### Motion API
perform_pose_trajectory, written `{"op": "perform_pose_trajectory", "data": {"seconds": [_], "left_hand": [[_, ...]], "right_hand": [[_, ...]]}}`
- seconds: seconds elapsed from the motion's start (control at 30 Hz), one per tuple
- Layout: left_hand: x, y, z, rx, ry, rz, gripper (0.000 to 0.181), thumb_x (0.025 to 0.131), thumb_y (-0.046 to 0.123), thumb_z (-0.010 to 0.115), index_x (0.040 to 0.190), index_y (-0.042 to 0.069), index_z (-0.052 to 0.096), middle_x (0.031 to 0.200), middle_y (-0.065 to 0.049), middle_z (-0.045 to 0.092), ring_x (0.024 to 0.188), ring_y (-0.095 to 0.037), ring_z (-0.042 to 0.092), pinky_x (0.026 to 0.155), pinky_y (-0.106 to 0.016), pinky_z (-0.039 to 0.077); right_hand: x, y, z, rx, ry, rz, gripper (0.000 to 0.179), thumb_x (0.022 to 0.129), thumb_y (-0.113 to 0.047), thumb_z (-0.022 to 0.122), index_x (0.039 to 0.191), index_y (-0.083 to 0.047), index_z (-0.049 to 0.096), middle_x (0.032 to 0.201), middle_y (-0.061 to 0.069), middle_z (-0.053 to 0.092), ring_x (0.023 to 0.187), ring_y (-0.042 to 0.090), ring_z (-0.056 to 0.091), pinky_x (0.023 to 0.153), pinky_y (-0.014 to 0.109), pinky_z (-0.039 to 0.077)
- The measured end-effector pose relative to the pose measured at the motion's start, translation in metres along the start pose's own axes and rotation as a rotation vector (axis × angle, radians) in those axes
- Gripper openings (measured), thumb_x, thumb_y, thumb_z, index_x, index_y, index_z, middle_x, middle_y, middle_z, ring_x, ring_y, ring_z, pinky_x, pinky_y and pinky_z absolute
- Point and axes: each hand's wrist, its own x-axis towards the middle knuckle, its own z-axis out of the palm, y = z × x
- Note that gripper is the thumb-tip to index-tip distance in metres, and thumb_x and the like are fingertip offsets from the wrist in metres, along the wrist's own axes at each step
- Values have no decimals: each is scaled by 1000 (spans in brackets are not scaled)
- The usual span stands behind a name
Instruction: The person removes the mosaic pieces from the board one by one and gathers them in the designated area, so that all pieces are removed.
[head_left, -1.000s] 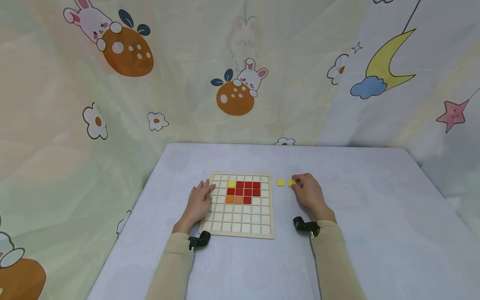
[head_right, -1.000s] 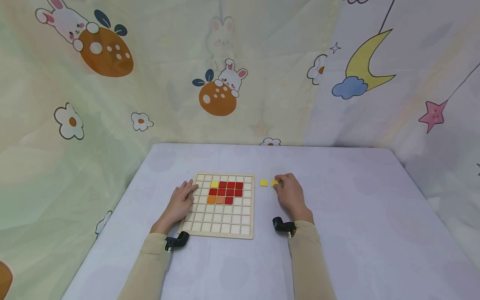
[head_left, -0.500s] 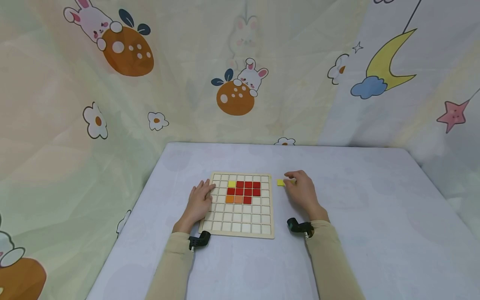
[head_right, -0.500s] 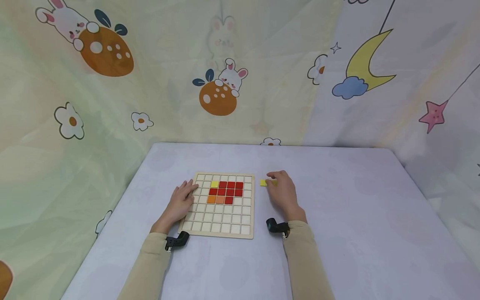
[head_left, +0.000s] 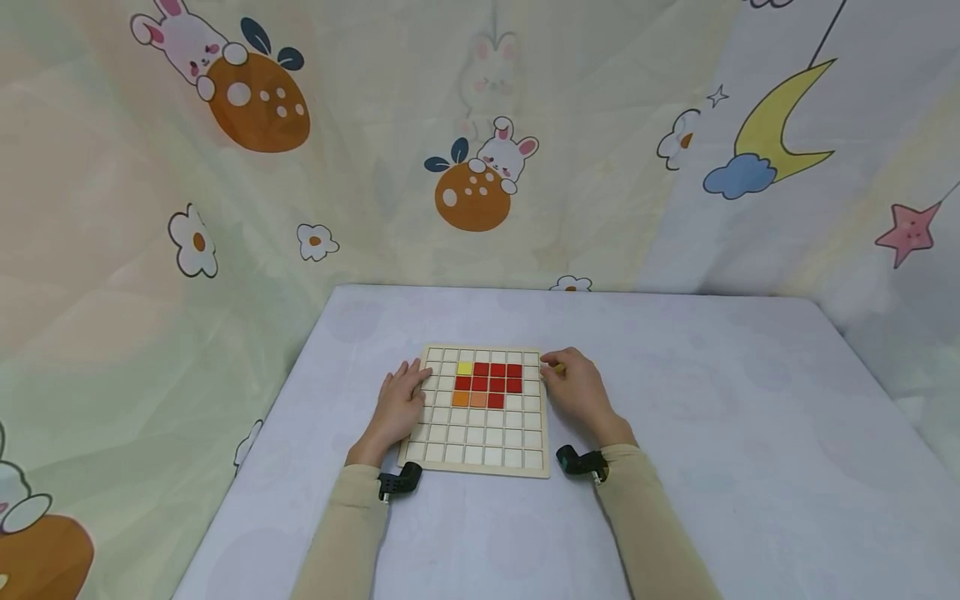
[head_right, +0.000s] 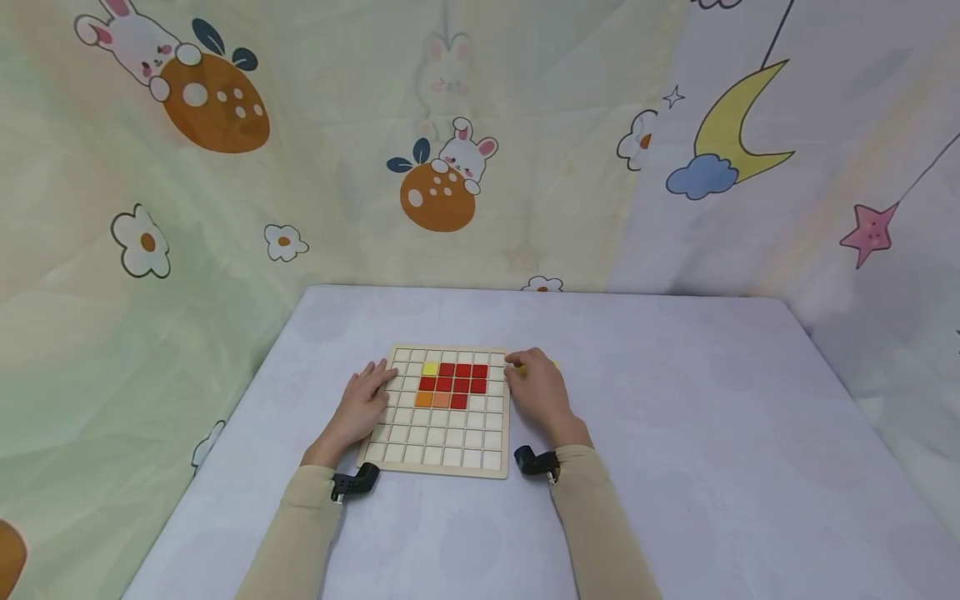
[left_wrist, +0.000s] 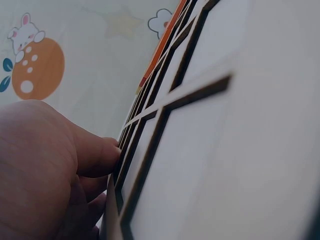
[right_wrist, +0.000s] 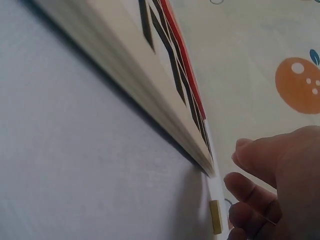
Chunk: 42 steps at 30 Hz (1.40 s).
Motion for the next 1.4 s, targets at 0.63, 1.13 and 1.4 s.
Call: {"op": "perform_pose_trajectory", "data": {"seconds": [0.63,1.13,1.4], "left_hand": [[-2,3,-1,16,-2,-4,43,99,7,45,142,4,51,158,-14,28,150,-30,13,122,-44,-1],[-1,0,-3,9,-12,13,43,100,7,45,142,4,50,158,-14,28,150,-29,12,122,-44,-1],[-2,0,-2,1,-10,18,42,100,7,44,142,5,50,158,-14,28,150,-30,13,122,-44,0]], "right_hand": [[-3,-15,12,-16,-81,-5,22,94,-21,65,113,-12,71,99,1,64,81,17,54,69,30,48],[-5,-22,11,-41,-154,-2,29,88,-26,72,112,-11,71,105,3,60,85,18,53,76,33,49],[-6,-23,12,-35,-154,-20,30,84,-24,77,109,-11,71,108,5,60,92,21,55,85,39,51]]}}
